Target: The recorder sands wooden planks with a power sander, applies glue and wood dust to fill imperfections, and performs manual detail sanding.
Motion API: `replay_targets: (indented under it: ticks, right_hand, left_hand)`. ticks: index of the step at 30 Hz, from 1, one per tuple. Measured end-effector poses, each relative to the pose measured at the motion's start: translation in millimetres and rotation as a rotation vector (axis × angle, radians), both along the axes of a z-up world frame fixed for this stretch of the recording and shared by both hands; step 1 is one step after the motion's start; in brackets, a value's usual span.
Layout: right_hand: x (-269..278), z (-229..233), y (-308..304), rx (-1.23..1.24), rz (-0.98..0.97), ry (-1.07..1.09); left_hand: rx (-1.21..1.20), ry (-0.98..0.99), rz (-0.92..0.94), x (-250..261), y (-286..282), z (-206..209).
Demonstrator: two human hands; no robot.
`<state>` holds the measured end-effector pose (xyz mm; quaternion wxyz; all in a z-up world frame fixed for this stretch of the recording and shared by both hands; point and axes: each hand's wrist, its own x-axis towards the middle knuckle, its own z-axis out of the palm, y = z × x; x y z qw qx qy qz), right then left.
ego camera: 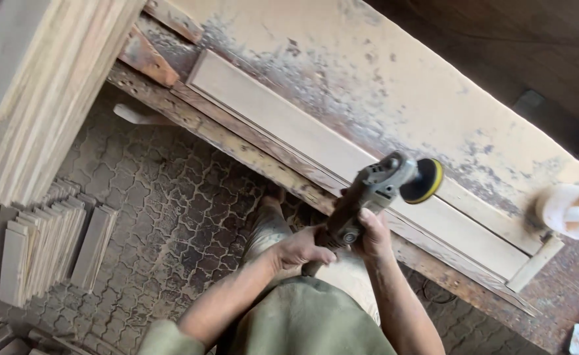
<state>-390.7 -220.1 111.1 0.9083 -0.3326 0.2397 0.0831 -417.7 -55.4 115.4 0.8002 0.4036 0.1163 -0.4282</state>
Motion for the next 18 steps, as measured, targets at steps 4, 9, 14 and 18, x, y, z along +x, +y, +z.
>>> replay_targets:
  ticks: [4, 9, 14, 18]
  right_hand:
    - [56.8, -3.1, 91.4, 0.005, 0.184, -0.006]
    - [81.5, -67.9, 185.1, -0.341, 0.753, -0.367]
    - [147.0, 4.8, 283.1, -0.344, 0.598, 0.097]
    - [167.4, -43.4, 307.8, -0.235, 0.59, 0.084]
  left_hand:
    - [-0.104, 0.268, 0.334, 58.4, 84.0, 18.8]
    - [0.455, -0.094, 0.226, 98.0, 177.4, 49.6]
    - [0.942, -0.234, 0.244, 94.0, 233.9, 1.3]
    - [0.52, -0.138, 0.415, 133.1, 243.2, 0.8]
